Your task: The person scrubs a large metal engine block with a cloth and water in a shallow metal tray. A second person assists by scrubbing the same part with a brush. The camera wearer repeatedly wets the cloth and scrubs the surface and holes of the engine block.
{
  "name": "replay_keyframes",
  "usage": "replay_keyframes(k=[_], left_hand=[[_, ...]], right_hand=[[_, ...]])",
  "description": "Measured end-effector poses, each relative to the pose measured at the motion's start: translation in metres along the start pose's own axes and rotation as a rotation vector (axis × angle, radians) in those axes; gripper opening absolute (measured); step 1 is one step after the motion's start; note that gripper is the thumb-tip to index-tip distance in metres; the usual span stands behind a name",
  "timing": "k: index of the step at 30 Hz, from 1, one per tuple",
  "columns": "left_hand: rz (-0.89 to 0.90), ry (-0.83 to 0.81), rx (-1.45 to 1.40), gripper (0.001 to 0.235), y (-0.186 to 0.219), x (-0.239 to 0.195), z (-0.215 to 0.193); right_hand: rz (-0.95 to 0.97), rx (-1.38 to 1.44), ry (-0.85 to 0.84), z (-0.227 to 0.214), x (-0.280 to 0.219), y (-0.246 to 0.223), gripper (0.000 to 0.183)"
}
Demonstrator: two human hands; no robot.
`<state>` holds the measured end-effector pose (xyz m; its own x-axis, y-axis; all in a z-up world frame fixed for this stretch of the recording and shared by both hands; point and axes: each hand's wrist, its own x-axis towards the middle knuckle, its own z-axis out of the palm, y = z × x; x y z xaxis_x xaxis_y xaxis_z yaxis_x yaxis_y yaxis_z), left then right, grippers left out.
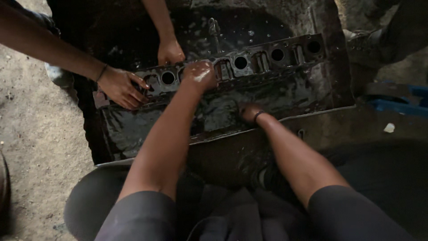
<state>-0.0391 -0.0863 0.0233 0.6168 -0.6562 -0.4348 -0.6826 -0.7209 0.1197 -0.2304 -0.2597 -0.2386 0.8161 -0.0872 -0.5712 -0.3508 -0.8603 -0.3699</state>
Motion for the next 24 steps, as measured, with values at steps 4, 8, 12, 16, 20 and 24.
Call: replay_keyframes(k=[4, 8, 12, 16, 20, 24], left_hand=[[-0.101, -0.126, -0.126, 0.052, 0.007, -0.018, -0.026], [-0.091, -0.342, -0.272, 0.055, 0.006, -0.024, -0.045], [-0.18, -0.538, -0.405, 0.052, 0.0, -0.014, -0.05], [-0.051, -0.509, -0.43, 0.05, -0.009, -0.004, -0.032], [0.012, -0.305, -0.267, 0.049, -0.012, 0.01, -0.005], [0.093, 0.036, -0.006, 0.049, -0.016, 0.025, 0.029]], right_hand=[[0.16, -0.035, 0.082, -0.02, -0.008, -0.004, 0.044], [0.016, -0.217, 0.259, -0.012, -0.025, -0.026, 0.05], [0.024, -0.212, -0.037, -0.007, -0.014, -0.025, 0.039], [-0.089, -0.071, -0.181, -0.01, 0.005, -0.005, 0.056], [0.05, 0.031, -0.001, -0.02, -0.002, -0.005, 0.064], [0.023, -0.163, 0.054, -0.04, -0.042, -0.033, 0.065]])
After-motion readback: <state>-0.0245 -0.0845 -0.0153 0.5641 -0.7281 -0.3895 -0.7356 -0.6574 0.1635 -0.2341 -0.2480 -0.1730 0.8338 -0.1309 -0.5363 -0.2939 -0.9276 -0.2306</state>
